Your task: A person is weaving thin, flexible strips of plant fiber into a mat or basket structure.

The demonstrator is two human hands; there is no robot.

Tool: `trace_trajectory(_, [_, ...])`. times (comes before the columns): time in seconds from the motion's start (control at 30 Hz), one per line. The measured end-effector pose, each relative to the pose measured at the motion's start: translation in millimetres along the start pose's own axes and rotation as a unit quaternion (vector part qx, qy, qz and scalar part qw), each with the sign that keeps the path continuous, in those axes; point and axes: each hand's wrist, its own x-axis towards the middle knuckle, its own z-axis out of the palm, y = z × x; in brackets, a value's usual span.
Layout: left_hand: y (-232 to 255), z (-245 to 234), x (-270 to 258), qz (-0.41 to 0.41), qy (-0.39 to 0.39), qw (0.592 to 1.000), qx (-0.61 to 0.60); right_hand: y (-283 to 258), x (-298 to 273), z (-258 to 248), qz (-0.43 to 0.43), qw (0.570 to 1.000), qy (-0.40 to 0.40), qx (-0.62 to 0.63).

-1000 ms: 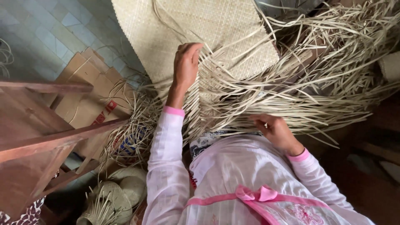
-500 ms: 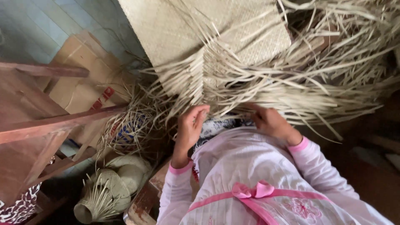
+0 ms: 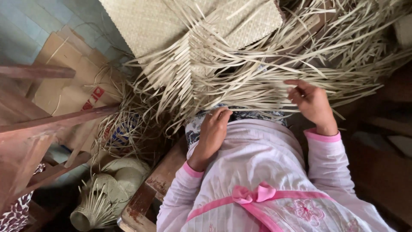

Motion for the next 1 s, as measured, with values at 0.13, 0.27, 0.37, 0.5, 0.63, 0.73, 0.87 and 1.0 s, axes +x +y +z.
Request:
trace_trajectory(0.13, [-9, 32, 4, 0.043, 0.043, 0.997, 0.051, 17, -11, -16, -0.014, 0.997, 0.062, 0.037])
trace_trajectory(0.27, [-5, 34, 11, 0.026, 0.013, 0.995, 0.097, 8, -25, -29, 0.014, 0.987, 0.097, 0.130])
trace_trajectory(0.37, [-6, 41, 9, 0.029, -0.012, 0.990, 0.135, 17, -31, -37, 0.013, 0.978, 0.120, 0.170])
trace_trajectory(0.5, [-13, 60, 2, 0.035, -0.028, 0.990, 0.132, 27, -37, -46, 0.037, 0.971, 0.133, 0.195])
trace_trajectory(0.63, [5, 36, 5, 0.028, -0.040, 0.999, -0.012, 37, -41, -50, 0.078, 0.973, 0.098, 0.191])
trace_trajectory(0.73, [20, 15, 6, -0.048, -0.077, 0.982, -0.168, 42, -45, -52, 0.083, 0.978, -0.019, 0.188])
trace_trajectory(0.87, [25, 6, 6, -0.071, -0.085, 0.961, -0.255, 46, -42, -47, 0.085, 0.962, -0.162, 0.203])
trace_trajectory(1.0, [16, 13, 11, -0.035, -0.236, 0.965, -0.110, 32, -32, -30, 0.037, 0.993, -0.081, 0.075])
